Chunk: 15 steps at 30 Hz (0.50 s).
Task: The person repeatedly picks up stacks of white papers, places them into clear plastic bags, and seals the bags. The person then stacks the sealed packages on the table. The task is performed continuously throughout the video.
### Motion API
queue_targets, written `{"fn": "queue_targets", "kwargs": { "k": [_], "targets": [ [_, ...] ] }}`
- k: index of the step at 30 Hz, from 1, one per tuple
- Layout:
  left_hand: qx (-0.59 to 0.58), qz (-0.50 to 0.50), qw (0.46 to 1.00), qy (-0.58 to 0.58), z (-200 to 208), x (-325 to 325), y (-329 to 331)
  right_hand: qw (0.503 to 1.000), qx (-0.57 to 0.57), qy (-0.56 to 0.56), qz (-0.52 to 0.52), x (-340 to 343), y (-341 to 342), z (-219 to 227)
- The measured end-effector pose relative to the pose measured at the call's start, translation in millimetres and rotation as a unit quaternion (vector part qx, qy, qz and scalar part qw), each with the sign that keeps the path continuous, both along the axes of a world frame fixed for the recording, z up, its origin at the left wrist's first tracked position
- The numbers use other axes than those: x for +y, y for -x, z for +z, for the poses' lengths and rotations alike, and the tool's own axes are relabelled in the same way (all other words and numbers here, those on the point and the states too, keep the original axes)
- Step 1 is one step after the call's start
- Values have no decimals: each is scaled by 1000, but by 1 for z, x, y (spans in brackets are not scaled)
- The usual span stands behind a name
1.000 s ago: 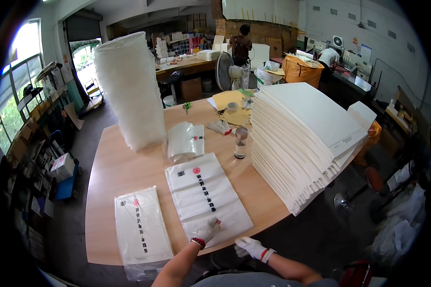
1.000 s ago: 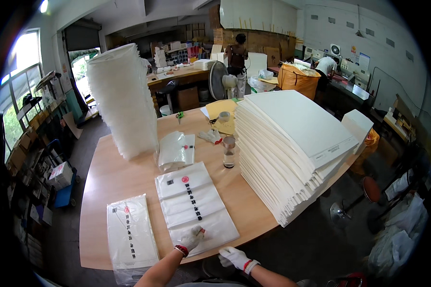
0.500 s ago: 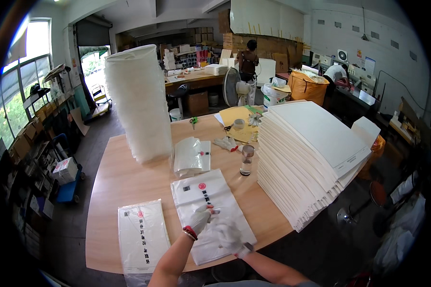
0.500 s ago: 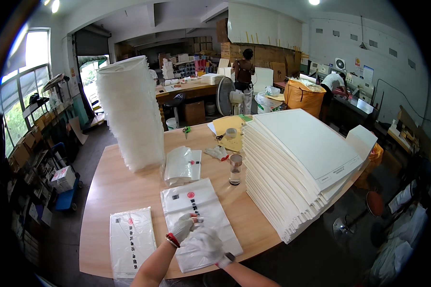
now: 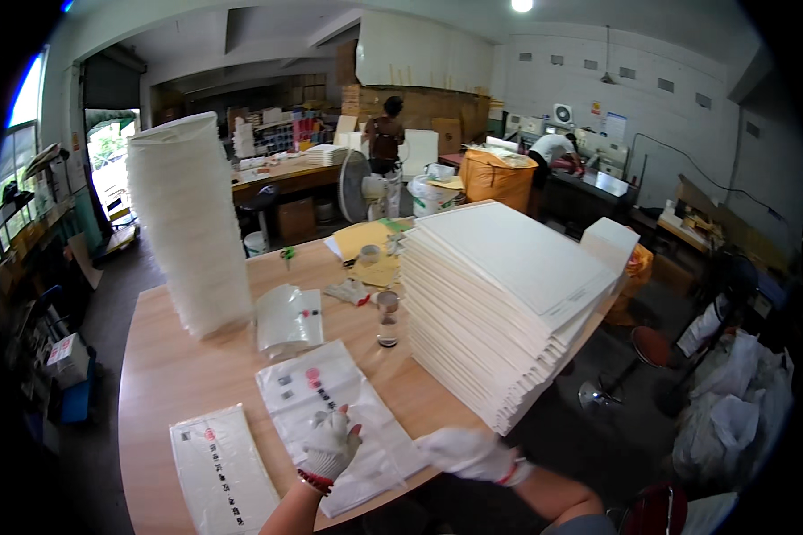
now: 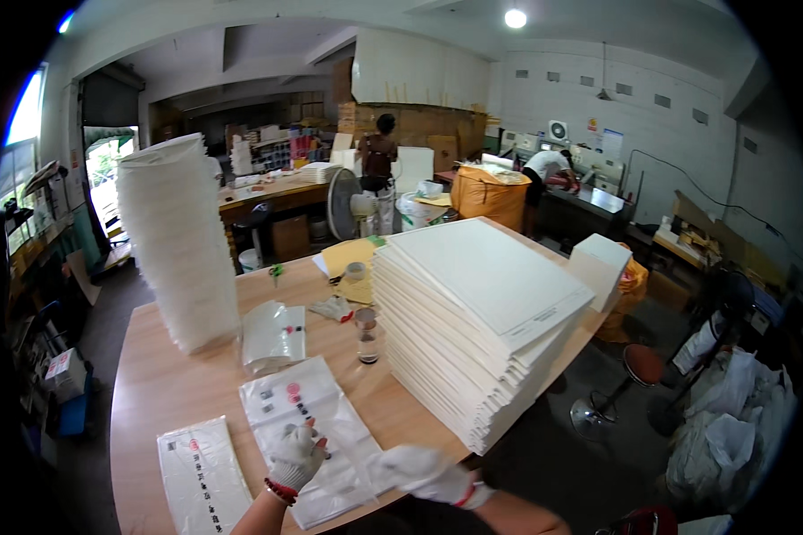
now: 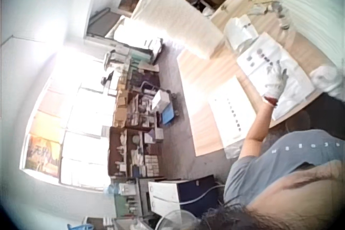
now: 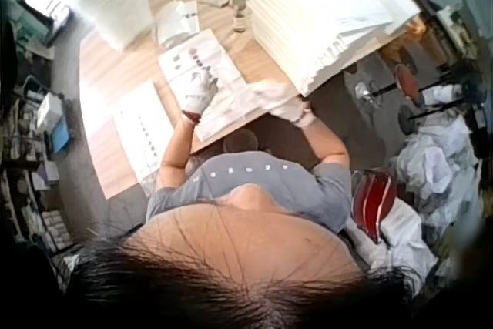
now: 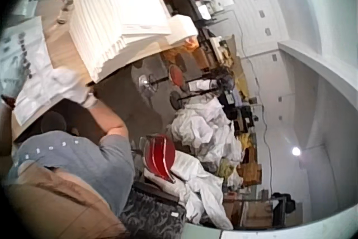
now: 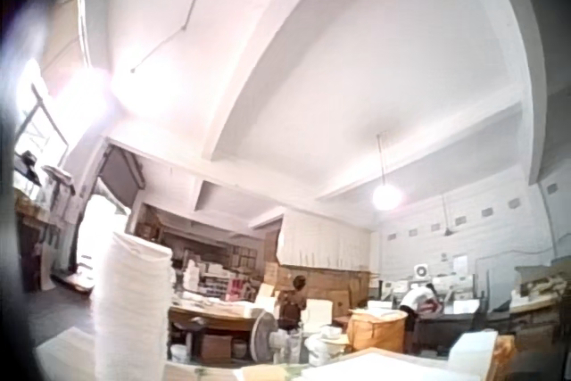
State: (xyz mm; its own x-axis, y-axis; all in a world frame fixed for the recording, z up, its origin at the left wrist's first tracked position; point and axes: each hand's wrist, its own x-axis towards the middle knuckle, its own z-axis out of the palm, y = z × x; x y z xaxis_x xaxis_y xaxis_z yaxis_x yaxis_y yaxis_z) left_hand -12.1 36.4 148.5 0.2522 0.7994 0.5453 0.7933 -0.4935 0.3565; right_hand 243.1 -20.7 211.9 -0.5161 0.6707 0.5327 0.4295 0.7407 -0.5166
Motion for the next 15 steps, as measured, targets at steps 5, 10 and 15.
{"fn": "queue_targets", "kwargs": {
  "k": [5, 10, 15],
  "targets": [
    [28, 16, 998, -61, 25, -20, -10, 879, -188, -350, -262, 12, -96, 156],
    [6, -144, 989, -24, 65, -35, -33, 938, -208, -117, -251, 48, -147, 180],
    [-64, -311, 937, 143, 88, -45, -68, 900, -294, -208, -247, 55, -147, 204]
  ]
}}
